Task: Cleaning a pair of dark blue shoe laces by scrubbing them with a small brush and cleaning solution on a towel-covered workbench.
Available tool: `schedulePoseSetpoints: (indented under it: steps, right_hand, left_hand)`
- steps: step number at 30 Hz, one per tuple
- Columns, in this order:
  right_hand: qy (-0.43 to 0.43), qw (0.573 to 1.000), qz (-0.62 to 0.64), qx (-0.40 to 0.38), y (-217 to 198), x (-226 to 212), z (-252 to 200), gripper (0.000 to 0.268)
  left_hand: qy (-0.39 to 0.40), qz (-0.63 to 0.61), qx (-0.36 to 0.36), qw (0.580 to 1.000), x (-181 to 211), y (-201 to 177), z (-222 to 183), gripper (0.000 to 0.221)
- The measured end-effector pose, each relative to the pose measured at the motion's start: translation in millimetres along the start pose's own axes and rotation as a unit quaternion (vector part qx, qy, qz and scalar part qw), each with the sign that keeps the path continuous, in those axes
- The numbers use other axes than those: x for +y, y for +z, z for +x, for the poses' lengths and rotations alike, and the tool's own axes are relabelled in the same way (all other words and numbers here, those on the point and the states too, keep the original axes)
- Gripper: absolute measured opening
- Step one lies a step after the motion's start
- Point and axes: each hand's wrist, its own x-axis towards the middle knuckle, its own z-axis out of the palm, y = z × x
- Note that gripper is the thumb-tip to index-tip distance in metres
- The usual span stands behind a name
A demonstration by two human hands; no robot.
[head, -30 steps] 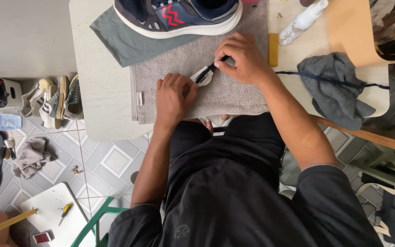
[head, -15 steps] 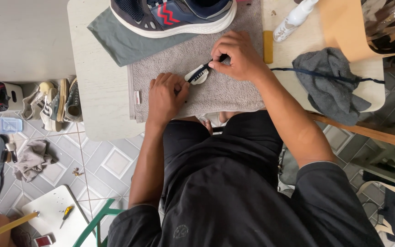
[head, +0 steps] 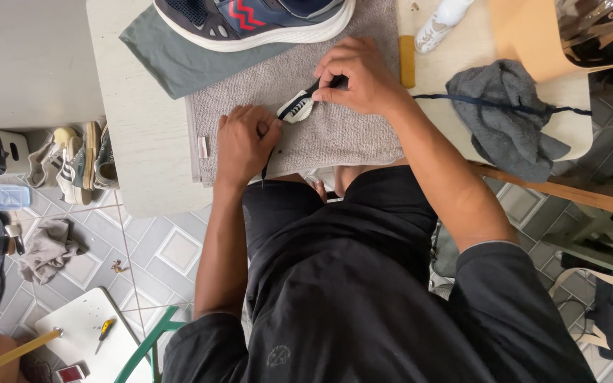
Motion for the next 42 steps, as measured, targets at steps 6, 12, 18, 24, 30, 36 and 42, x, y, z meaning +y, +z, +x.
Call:
schedulePoseSetpoints:
  steps: [6, 12, 18, 24, 30, 36, 42]
  right_hand:
    - [0.025, 0.998, 0.048, 0.035, -4, -7, 2, 0.025]
    - [-0.010, 0.996, 0.074, 0.050, -11, -15, 7, 0.030]
    - [0.008, 0.995, 0.090, 0.049, -12, -19, 9, 0.037]
    - [-0.043, 0.993, 0.089, 0.066, -10, -11, 9, 0.031]
    - [0.038, 0.998, 0.051, -0.006, -6, -4, 2, 0.026]
    - [0.040, 0.999, 0.035, -0.002, -4, -4, 3, 0.027]
    - [0.037, 0.999, 0.027, 0.003, -2, -3, 3, 0.030]
  left_hand:
    - [0.037, 0.011, 0.008, 0.999, 11, 6, 8, 0.022]
    - [0.060, 0.031, 0.043, 0.997, 16, 16, 15, 0.023]
    - [0.048, 0.041, 0.040, 0.997, 24, 21, 24, 0.021]
    - [0.050, 0.007, 0.006, 0.999, 22, 15, 23, 0.025]
    - [0.040, -0.021, -0.029, 0.999, 7, -2, 1, 0.023]
    - [0.038, -0.005, -0.039, 0.999, 3, -4, 2, 0.021]
    - [0.027, -0.001, -0.069, 0.997, -2, -9, 1, 0.027]
